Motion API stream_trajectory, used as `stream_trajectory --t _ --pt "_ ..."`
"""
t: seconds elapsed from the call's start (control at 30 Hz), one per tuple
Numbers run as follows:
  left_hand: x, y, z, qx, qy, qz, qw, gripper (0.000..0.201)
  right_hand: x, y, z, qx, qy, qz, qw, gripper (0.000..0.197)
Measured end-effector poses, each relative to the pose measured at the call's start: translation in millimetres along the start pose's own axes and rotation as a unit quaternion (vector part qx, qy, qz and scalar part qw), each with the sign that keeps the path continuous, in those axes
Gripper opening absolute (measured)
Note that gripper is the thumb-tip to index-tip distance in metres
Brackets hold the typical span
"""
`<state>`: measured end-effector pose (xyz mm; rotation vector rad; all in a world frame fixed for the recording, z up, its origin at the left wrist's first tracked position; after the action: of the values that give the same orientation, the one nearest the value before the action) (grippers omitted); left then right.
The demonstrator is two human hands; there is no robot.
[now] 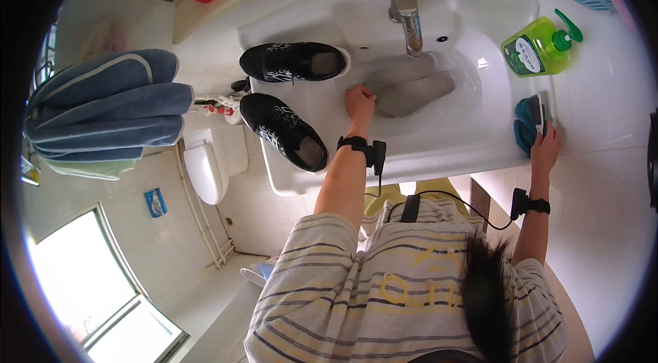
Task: The person scrubs a pair of sneakers and an insole with a brush at a sink, places them on a window sill, and then washes a cloth.
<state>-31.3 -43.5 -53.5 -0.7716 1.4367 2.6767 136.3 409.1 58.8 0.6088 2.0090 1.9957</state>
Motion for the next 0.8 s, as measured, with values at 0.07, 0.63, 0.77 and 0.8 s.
stream_trajectory --t 0.07,0.63,0.77,0.8 --pt "-9 -5 -4 -0.066 -0.031 -0.014 0.997 0.014 2 -3 -1 0.007 0.006 0.001 1.0 0.042" --pt "-113 116 93 0.006 -0.539 0.149 0.829 0.024 9 -22 81 0.11 -0.115 -0.061 0.985 0.038" --pt "-127 130 100 0.008 -0.552 0.157 0.819 0.024 15 48 -33 0.039 0.062 0.06 0.996 0.051" --pt "-130 131 102 0.012 -0.548 0.166 0.82 0.024 16 53 -57 0.161 0.105 0.036 0.981 0.056"
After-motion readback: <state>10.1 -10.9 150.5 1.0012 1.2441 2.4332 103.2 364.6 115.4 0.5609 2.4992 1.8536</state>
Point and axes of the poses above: each hand's wrist, its own x-axis towards the middle knuckle, its own y-axis out of the back of the hand, z = x × y, the point moved 2 cm from there along x, towards the middle knuckle, and after that the axes turned 4 degrees about -z, right-handed, at the moved point
